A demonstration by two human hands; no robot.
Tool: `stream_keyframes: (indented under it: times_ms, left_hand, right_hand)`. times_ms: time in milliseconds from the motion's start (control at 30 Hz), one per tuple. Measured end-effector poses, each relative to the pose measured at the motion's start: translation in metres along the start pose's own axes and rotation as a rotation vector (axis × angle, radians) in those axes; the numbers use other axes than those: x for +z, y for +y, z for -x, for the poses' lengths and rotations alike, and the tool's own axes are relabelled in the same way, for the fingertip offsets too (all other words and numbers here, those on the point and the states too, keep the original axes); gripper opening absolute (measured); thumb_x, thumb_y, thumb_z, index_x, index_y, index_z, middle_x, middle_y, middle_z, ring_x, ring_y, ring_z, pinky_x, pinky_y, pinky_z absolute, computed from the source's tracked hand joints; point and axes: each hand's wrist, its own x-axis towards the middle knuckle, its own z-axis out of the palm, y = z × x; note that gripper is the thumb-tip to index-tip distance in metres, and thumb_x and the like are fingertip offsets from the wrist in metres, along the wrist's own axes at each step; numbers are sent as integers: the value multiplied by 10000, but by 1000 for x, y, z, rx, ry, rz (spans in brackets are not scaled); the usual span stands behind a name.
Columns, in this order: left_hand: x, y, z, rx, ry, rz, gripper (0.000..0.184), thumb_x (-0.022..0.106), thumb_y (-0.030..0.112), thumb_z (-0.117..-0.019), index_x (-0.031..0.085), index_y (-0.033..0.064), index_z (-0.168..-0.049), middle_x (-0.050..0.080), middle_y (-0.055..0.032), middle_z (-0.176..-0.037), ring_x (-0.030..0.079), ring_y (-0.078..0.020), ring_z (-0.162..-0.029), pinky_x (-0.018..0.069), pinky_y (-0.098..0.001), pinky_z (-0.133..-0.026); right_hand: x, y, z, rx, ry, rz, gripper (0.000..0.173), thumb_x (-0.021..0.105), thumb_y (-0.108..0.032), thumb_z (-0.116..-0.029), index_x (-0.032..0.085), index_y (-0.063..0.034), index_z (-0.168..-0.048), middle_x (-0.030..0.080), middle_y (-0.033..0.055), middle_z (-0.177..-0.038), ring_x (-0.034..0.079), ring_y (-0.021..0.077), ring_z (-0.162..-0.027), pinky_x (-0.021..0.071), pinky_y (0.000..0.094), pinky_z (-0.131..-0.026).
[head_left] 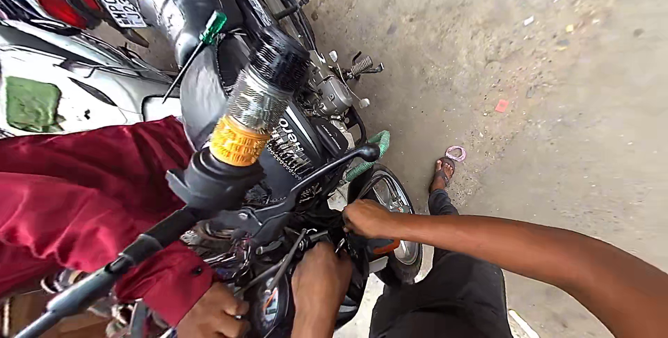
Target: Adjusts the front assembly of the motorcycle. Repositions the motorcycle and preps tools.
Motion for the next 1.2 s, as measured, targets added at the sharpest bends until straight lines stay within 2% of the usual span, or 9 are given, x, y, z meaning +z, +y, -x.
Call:
stream_keyframes:
  times_ms: [167, 400, 500, 600, 667, 767, 933, 1033, 1200]
  left_hand:
    - [3, -6, 0, 47, 26, 40, 338, 645, 385, -936, 738, 70, -1016, 736, -167, -1080, 702, -354, -1077, 548, -600, -888]
    - [4, -13, -13, 144, 47, 69, 360, 697, 365, -921, 727, 31, -1052, 719, -214, -1117, 681, -389, -1113, 525, -633, -925]
    - [7, -16, -17, 174, 65, 67, 367, 701, 361, -913, 723, 21, -1050, 710, -231, -1133, 673, -398, -1125, 521, -640, -918]
    - [4, -17, -27, 205, 97, 60, 395, 702, 381, -904, 720, 21, -1065, 702, -233, -1161, 663, -398, -1146, 519, -641, -932]
    - [8, -19, -28, 236, 100, 51, 406, 721, 383, -904, 718, 3, -1050, 698, -253, -1154, 660, -421, -1138, 508, -665, -928]
    - [6, -21, -31, 241, 103, 66, 396, 736, 367, -885, 724, 1, -1038, 702, -235, -1151, 658, -402, -1134, 503, -655, -940]
    - [5, -27, -44, 229, 3, 171, 349, 739, 332, -905, 726, 4, -1026, 725, -170, -1005, 690, -318, -954, 529, -568, -880]
    - [1, -23, -49, 214, -75, 238, 330, 709, 317, -937, 730, 3, -1036, 733, -153, -989, 697, -301, -935, 535, -556, -890]
    - [-4, -21, -52, 160, -160, 290, 294, 689, 309, -963, 728, 19, -934, 711, -90, -825, 644, -229, -729, 525, -483, -732]
  right_hand:
    - [3, -4, -3, 65, -63, -15, 359, 546, -308, -1064, 688, 14, -990, 685, 204, -942, 675, 385, -955, 526, 611, -834]
    - [4, -23, 4, 170, 139, -32, 227, 707, -224, -964, 716, 0, -994, 701, 204, -965, 684, 392, -958, 545, 622, -794]
    - [-2, -48, 21, 237, 141, -59, 218, 685, -182, -975, 714, 3, -1086, 704, 213, -1097, 664, 392, -1099, 526, 614, -927]
    - [0, -38, 15, 126, 218, 8, 191, 699, -150, -951, 704, 25, -1028, 703, 218, -1010, 676, 393, -1016, 534, 604, -868]
    - [3, -40, 18, 122, 196, 54, 207, 696, -132, -954, 698, 32, -1079, 700, 227, -1056, 670, 396, -1053, 527, 600, -900]
    - [8, -33, 9, 89, 242, 101, 197, 700, -159, -944, 702, 22, -1022, 701, 206, -1012, 679, 381, -1011, 542, 592, -856]
    - [16, -30, 7, 107, 260, 59, 232, 706, -176, -936, 677, 35, -1029, 685, 231, -1024, 673, 408, -1005, 547, 622, -818]
    - [5, -28, 10, 156, 204, -20, 254, 706, -176, -937, 669, 46, -1054, 678, 253, -1076, 662, 433, -1050, 536, 647, -835]
    - [-4, -21, 4, 196, 123, -96, 282, 706, -214, -940, 687, 22, -1094, 682, 249, -1132, 656, 441, -1090, 527, 672, -859]
